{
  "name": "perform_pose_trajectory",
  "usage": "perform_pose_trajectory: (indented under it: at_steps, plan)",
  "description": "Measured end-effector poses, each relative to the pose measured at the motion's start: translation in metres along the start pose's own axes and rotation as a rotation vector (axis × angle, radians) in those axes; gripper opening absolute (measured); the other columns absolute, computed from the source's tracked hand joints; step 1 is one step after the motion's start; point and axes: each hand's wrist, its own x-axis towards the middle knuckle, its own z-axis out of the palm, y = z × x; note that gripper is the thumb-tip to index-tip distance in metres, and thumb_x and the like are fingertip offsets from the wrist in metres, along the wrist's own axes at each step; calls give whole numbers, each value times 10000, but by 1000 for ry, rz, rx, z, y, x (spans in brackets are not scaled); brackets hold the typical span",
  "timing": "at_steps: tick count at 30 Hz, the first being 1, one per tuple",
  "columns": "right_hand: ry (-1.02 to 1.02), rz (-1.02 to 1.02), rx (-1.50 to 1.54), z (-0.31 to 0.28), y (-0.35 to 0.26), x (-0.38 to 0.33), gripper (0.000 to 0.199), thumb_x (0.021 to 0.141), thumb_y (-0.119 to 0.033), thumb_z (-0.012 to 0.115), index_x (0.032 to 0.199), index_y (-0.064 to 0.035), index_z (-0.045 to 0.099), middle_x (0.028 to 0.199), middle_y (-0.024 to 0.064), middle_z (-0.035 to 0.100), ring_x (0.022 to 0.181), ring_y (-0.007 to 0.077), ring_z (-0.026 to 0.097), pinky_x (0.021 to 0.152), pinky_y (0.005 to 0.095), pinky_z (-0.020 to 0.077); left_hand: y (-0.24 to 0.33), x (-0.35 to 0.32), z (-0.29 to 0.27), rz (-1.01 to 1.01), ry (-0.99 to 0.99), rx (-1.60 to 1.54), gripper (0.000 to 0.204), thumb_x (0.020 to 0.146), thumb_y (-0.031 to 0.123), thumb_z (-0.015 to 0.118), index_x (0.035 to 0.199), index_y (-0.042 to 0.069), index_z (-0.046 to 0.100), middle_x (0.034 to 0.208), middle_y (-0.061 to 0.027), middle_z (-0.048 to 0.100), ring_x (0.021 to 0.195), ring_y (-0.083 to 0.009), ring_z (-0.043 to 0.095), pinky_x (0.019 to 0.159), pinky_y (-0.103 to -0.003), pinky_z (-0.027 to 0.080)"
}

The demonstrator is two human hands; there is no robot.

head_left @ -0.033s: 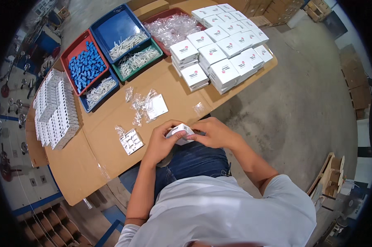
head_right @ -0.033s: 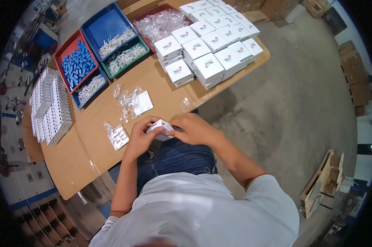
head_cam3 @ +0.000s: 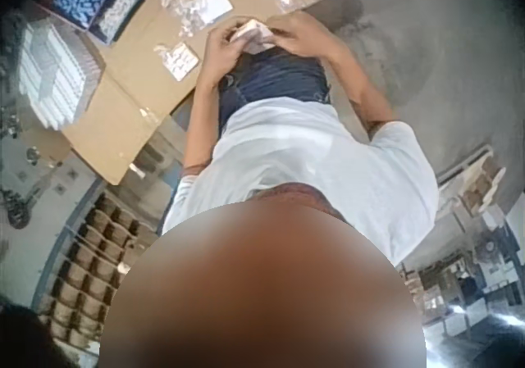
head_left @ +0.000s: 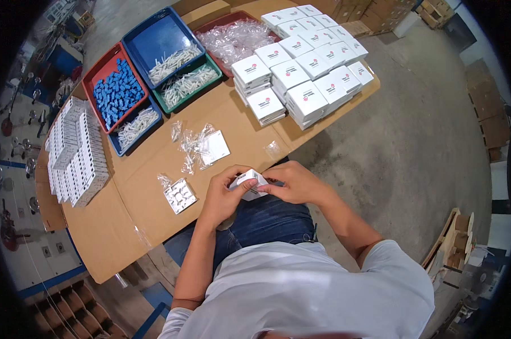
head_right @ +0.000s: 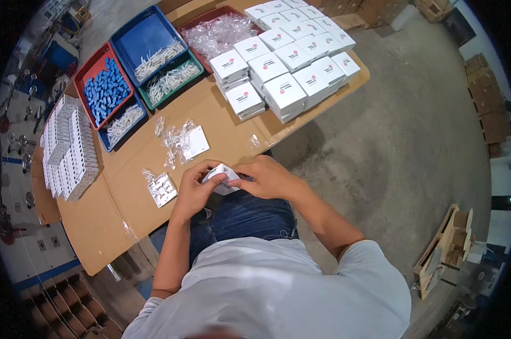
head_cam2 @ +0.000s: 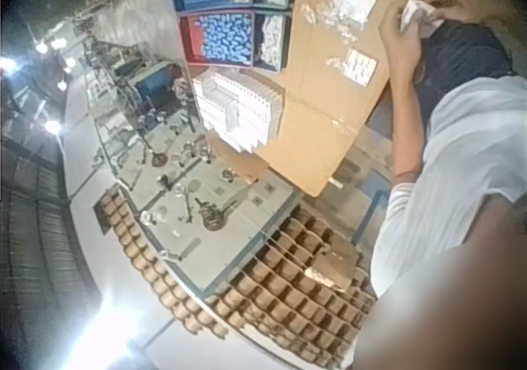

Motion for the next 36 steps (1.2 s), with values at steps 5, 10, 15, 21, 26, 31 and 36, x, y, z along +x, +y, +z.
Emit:
perform_pose_trajectory:
  at_steps: [5,10,15,21,26,31,36]
  plan:
    - [-60,38,-106,-34,12,-8,256,850,-206,764,990,1,710,889,166,698,835,281,709,705,353,549,8,15,21,61,-35,266,362,874,146,773,1187,0,664,1105,-127,685,970,-206,658,883,-312,508]
    - [252,187,429,-101,52,-5,544,862,-105,788,1359,-33,578,959,44,700,868,109,625,748,288,526,22,24,21,368,279,410,571,881,151,760,1389,45,522,1358,-132,566,1102,-213,612,980,-339,469]
    - [805,42,468,-243,96,23,642,878,-46,732,1467,-46,475,1060,39,665,865,117,644,744,272,575,-3,3,-8,173,328,310,508,946,126,678,1415,41,504,1387,-127,560,1092,-207,618,980,-343,478]
    - [1103,161,289,-373,232,118,510,863,-51,760,1338,-12,577,1026,92,688,790,159,683,686,291,581,-40,-40,-6,14,242,386,365,961,90,648,1309,3,580,1173,-109,693,909,-151,639,858,-309,520]
    - [1073,338,152,-384,266,155,497,821,-60,809,1272,19,616,946,85,705,775,142,666,640,269,538,-44,-66,-16,-65,340,395,242,972,80,627,1194,-13,656,1055,-117,733,883,-167,666,861,-305,521]
    - [909,447,36,-402,294,160,534,809,-153,824,1238,88,616,992,114,709,807,166,667,709,312,547,-61,-93,-41,-100,563,351,226,1014,118,586,1185,-5,667,1056,-107,739,968,-169,689,866,-301,528]
    - [839,526,-293,-409,306,150,599,831,-303,815,1225,108,631,1010,146,717,872,218,682,777,356,541,-63,-91,-43,-112,627,355,204,1015,127,594,1149,1,682,994,-80,732,878,-146,664,811,-290,525]
